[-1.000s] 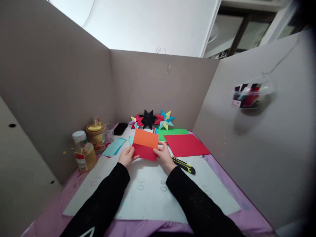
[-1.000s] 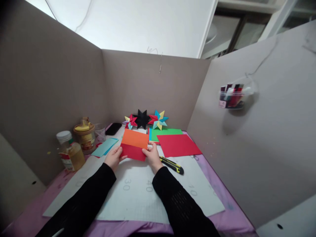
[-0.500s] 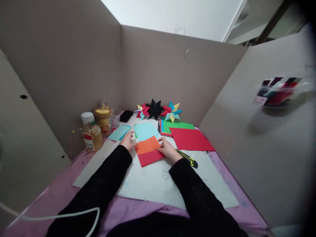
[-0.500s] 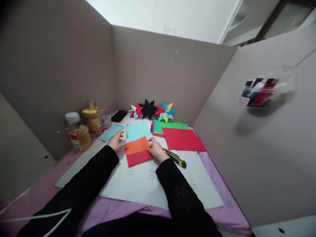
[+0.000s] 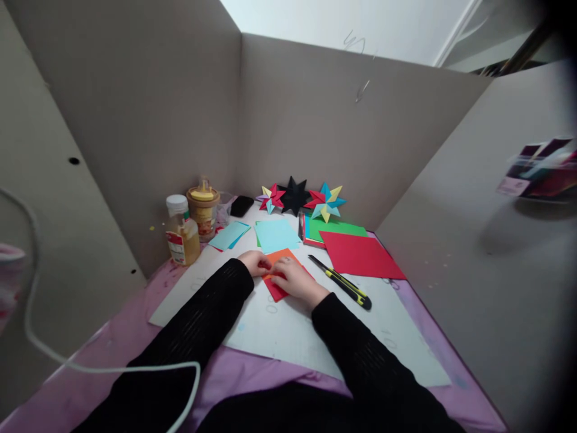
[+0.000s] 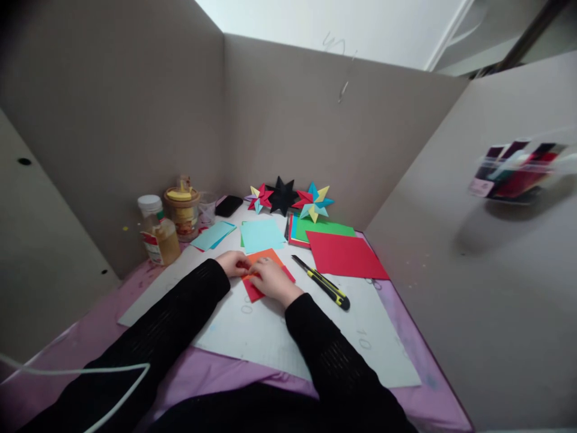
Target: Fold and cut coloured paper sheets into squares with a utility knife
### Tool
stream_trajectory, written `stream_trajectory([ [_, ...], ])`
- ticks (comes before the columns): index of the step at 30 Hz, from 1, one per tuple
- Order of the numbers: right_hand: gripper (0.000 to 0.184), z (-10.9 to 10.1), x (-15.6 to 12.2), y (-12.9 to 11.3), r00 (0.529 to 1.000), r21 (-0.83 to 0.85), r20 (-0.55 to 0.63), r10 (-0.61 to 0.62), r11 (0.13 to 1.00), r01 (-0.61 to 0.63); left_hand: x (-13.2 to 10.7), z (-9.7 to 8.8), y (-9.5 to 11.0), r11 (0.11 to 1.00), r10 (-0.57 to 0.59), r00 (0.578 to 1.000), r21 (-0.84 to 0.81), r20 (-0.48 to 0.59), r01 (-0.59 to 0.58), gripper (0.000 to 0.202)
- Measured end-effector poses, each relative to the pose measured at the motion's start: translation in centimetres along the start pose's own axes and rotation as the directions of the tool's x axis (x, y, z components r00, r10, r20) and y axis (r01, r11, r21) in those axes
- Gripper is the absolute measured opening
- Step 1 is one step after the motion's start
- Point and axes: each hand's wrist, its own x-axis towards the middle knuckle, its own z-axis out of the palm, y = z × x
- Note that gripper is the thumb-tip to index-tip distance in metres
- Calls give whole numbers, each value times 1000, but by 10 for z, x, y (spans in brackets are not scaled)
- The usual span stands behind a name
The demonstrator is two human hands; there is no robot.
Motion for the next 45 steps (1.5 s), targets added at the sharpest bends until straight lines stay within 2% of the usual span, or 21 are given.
stream_trajectory([
  [4,8,12,7,-3,995,-20,82,48,999,-46,0,-3,0,1000,8,999,-11,43,-8,27],
  [13,11,10,24,11,965,36,243,97,993,-109,-2,-7,2,998,3,997,-70,73,2,26],
  [17,10,11,23,17,971,94,232,53,993,-76,-3,-8,3,997,6,997,-72,82,0,27],
  [22,19,10,18,20,975,151,219,38,986,-73,-1,-8,3,997,-22,997,-79,72,27,27],
  [27,15,4,17,15,981,102,191,32,993,-53,-1,-7,2,991,-32,997,-127,69,40,30],
  [30,11,-5,14,12,979,140,199,33,988,-62,-2,-6,2,986,-53,997,-156,50,60,31],
  [32,21,-12,10,9,970,168,244,11,984,-53,-2,-6,2,984,-47,997,-169,54,55,30],
  [36,86,-20,-1,7,922,191,378,-80,982,7,-1,-4,1,979,-46,997,-195,69,59,30],
  [37,95,-21,-4,8,918,190,385,-93,982,19,0,-3,0,977,-57,997,-202,53,67,31],
  [38,97,-21,-7,9,921,188,379,-95,982,24,0,-2,-1,975,-68,997,-210,33,73,33],
  [39,91,-21,-10,11,928,189,362,-89,982,21,0,-1,-2,973,-74,997,-219,17,76,35],
  [43,53,-24,-16,21,961,199,278,-8,979,-50,2,1,-7,958,-72,997,-279,15,73,36],
  [45,52,-25,-16,24,957,187,291,15,980,-73,3,0,-8,948,-74,997,-310,19,76,33],
])
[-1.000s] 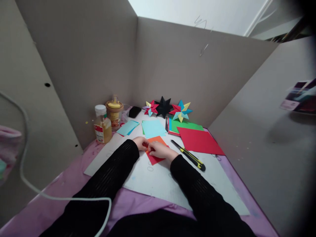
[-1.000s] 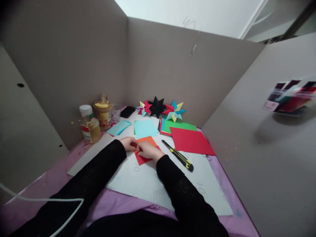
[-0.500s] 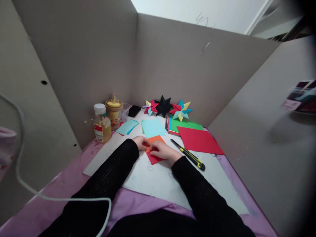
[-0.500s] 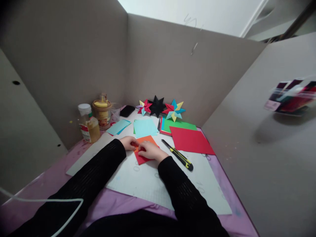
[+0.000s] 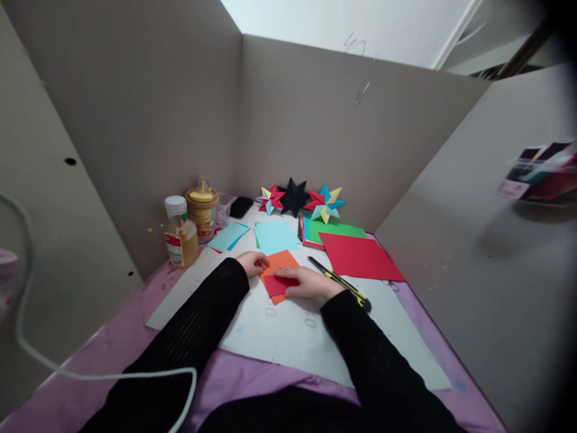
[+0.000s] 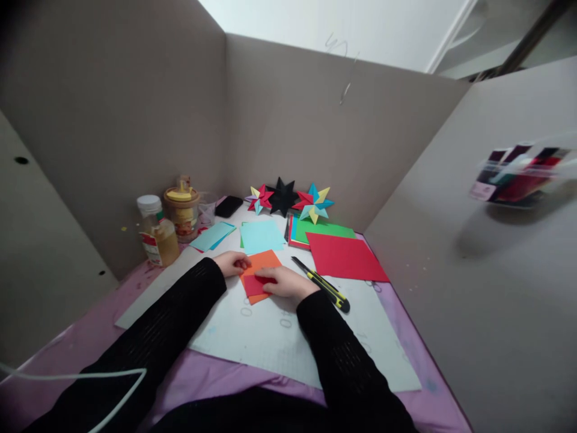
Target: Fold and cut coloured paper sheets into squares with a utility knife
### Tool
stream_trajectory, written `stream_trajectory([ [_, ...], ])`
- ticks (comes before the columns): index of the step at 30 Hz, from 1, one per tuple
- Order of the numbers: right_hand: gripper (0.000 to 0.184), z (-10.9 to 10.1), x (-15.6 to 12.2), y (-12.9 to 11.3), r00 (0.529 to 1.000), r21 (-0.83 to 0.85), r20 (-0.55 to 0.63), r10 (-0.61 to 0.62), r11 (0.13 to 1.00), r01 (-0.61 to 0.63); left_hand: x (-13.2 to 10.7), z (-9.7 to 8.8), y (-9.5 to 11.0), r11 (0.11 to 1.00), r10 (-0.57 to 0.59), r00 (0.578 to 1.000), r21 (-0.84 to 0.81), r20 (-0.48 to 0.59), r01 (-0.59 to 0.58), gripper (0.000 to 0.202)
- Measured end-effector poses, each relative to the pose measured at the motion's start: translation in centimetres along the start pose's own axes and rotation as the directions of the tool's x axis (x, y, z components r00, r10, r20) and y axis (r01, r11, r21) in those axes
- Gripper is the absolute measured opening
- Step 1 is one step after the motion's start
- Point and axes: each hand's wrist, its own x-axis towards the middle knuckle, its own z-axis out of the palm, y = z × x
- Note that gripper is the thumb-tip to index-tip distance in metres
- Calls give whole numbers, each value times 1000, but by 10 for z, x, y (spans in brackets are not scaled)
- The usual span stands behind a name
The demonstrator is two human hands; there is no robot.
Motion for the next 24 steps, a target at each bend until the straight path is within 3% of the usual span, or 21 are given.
stream_trajectory([
  [3,75,0,2,-1,1000,-38,22,-4,999,5,-1,-1,1,1000,3,1000,-6,-1,-3,30],
  [5,80,1,4,-2,1000,-74,-7,3,997,-3,-3,-1,2,999,16,1000,45,-25,-15,27],
  [8,71,1,6,-5,998,-122,-60,19,992,-27,-6,0,5,993,30,998,116,-47,-24,36],
  [13,34,0,5,-8,990,-198,-113,-87,978,64,-9,6,12,984,20,999,179,-47,-11,57],
  [19,35,8,8,-10,974,-246,-116,-193,956,160,-11,13,24,958,-35,997,280,-73,54,57],
  [21,39,10,9,-8,976,-229,-142,-167,964,131,-11,16,27,941,-8,997,337,-77,34,57],
  [24,49,10,10,-2,973,-205,-232,-2,978,-47,-11,21,30,861,58,991,508,-121,12,63],
])
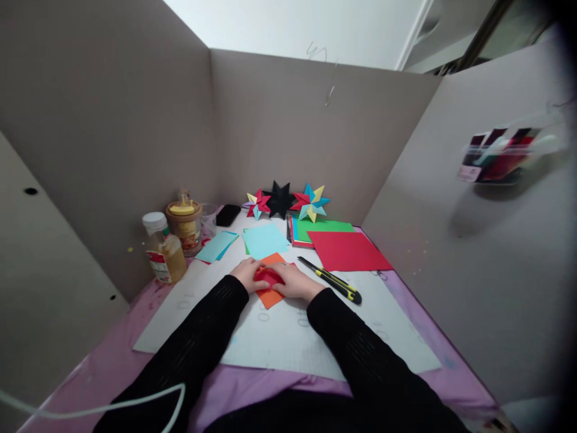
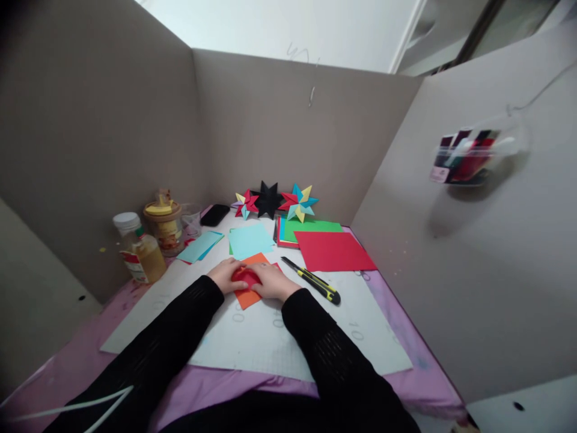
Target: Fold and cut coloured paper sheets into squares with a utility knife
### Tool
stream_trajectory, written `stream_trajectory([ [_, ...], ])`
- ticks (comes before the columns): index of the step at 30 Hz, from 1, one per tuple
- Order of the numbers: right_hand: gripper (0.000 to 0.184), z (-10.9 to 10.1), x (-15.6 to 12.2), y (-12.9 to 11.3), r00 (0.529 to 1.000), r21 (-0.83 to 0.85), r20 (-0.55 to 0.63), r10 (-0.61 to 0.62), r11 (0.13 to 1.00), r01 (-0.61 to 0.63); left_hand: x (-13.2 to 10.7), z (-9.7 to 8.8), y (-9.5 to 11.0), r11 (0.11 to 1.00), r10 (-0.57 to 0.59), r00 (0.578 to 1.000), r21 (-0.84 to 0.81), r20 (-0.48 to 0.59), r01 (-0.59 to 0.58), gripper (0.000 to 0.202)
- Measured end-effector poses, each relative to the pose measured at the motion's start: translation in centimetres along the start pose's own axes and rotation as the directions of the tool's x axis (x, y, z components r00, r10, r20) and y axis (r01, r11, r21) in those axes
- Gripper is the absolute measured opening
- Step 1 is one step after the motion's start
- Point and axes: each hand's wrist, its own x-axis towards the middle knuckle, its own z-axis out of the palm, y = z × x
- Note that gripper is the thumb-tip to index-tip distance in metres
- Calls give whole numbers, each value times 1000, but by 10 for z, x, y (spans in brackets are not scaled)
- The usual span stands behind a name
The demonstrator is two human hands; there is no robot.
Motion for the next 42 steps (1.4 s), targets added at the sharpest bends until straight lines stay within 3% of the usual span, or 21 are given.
stream_trajectory([
  [3,64,1,1,11,990,-17,-15,139,990,-139,1,3,4,994,-26,999,102,-35,30,73],
  [9,74,7,3,25,992,-32,-42,122,992,-124,4,3,8,992,-117,991,57,58,114,81],
  [12,78,10,3,23,990,-110,-96,100,988,-111,6,0,11,993,-121,990,11,73,121,62],
  [15,78,7,3,17,966,-186,-246,76,975,-124,7,-10,6,989,-145,987,-47,-71,142,25],
  [17,73,2,1,14,922,-190,-386,38,974,-120,4,-23,-3,968,-247,936,-99,-252,229,22],
  [20,60,-5,-1,10,854,-157,-519,-13,984,-81,-5,-45,-20,900,-427,788,-122,-442,419,29],
  [22,47,-5,-1,9,889,-118,-456,-48,993,-7,-11,-55,-24,857,-482,702,-115,-524,502,35],
  [24,33,-3,0,6,956,-72,-277,-96,994,79,-15,-56,-21,855,-447,676,-58,-586,515,45],
  [25,27,0,1,4,976,-57,-186,-116,993,107,-15,-54,-17,876,-399,706,-15,-585,482,45],
  [26,25,3,2,2,986,-53,-111,-126,991,120,-13,-50,-13,908,-342,770,21,-538,418,40],
  [28,23,8,5,-3,993,-73,-20,-113,991,111,-8,-38,-7,975,-202,932,31,-300,221,25],
  [29,23,10,6,-5,995,-86,3,-95,992,95,-5,-32,-6,991,-129,980,-3,-150,130,20],
  [31,22,13,10,-8,998,-99,26,-52,994,54,0,-21,-8,997,-17,998,-69,53,21,16],
  [32,20,14,12,-9,999,-100,30,-34,994,37,2,-17,-10,996,2,996,-85,85,6,15],
  [42,15,21,23,-13,999,-135,41,-3,991,9,5,-9,-31,980,29,991,-198,129,-3,26],
])
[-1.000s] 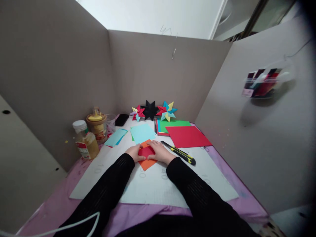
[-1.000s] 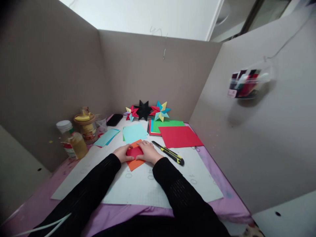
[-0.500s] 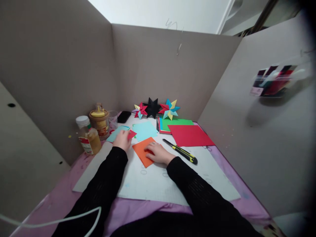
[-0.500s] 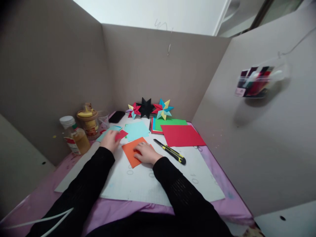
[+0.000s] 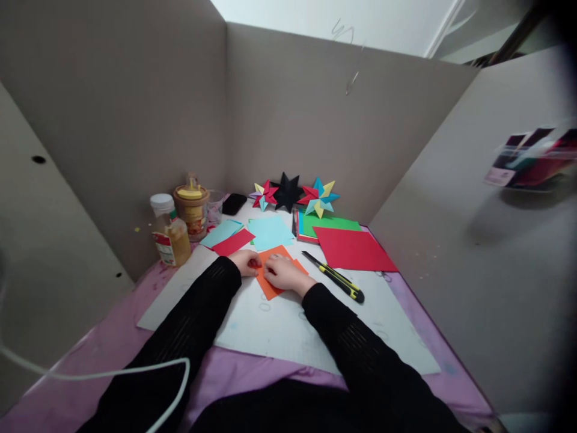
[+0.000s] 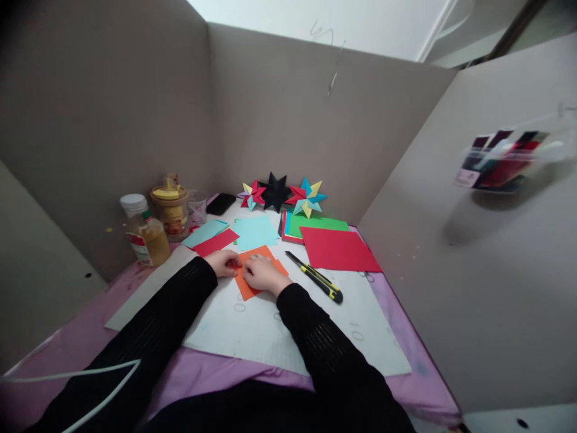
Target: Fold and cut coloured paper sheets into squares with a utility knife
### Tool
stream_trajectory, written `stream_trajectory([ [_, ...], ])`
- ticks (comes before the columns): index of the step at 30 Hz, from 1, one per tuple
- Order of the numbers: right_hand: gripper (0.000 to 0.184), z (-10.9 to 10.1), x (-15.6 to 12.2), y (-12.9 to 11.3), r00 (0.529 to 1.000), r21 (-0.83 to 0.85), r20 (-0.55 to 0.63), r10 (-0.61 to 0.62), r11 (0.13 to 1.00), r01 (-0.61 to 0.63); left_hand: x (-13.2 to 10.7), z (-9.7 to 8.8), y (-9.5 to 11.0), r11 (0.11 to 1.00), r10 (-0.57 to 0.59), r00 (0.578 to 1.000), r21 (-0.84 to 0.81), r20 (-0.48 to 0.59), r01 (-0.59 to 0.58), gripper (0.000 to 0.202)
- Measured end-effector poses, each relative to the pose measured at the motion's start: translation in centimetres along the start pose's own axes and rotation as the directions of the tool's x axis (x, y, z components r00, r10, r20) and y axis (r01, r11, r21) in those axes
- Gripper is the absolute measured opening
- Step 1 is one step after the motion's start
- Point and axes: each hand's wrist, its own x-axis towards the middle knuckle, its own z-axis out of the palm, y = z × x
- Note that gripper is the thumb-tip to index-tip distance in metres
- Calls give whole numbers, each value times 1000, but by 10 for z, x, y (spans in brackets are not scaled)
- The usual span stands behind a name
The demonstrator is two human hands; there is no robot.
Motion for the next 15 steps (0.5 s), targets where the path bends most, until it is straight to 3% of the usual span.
stream_trajectory([
  [15,15,-5,4,-7,997,-31,67,45,999,-43,2,2,-3,1000,2,1000,8,8,-2,29],
])
